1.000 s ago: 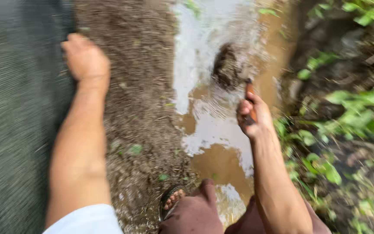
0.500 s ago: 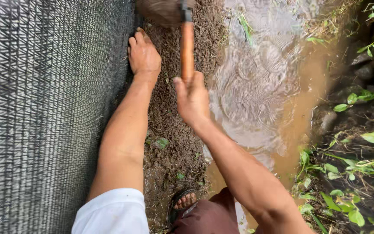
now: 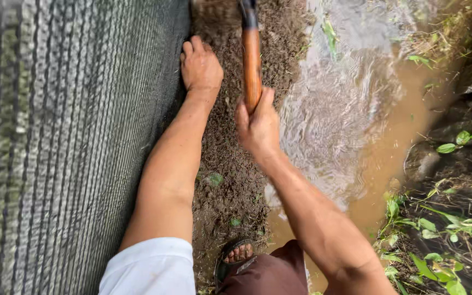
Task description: The person uses a small hand hoe to dig and scrape mud along the edge of a shallow water channel next to a black mesh barrier. They repeatedly loosen soil and push it into the water, occasionally using their left hand to clear debris or stabilize the mesh.
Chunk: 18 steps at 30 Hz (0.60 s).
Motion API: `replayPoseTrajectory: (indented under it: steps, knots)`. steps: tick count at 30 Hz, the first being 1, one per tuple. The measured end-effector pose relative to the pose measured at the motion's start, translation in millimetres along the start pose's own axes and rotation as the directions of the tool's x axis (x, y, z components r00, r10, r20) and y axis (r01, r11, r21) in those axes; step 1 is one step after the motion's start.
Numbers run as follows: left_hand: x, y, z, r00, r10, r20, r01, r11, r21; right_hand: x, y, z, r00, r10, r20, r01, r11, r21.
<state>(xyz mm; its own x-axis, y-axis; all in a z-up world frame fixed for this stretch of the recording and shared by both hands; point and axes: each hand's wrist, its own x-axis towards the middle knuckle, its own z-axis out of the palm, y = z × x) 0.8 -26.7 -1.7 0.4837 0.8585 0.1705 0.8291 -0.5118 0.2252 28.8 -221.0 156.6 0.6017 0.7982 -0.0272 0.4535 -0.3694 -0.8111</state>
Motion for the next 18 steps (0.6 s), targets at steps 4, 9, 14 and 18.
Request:
replayPoseTrajectory:
  steps: [4, 9, 14, 18]
  knots:
    - [3.6, 10.6, 8.5, 0.991, -0.130, 0.005, 0.127, 0.957, -0.262, -6.8, 8.8, -26.8, 0.969, -0.047, -0.244, 0.056, 0.998, 0.030]
    - [3.7, 5.9, 18.2, 0.998, -0.032, 0.044, 0.037, 0.994, -0.104, -63.3, 29.7, -63.2, 0.935, 0.311, -0.173, -0.292, 0.948, 0.123]
    - [-3.9, -0.6, 15.7, 0.991, -0.106, 0.076, 0.116, 0.983, -0.139, -76.0, 40.9, -69.8, 0.978, 0.208, -0.006, -0.202, 0.944, -0.261]
    - [-3.3, 1.2, -2.3, 0.992, 0.020, 0.126, -0.023, 1.000, 0.018, -30.6, 35.8, -61.7, 0.981, 0.176, 0.084, -0.152, 0.960, -0.236]
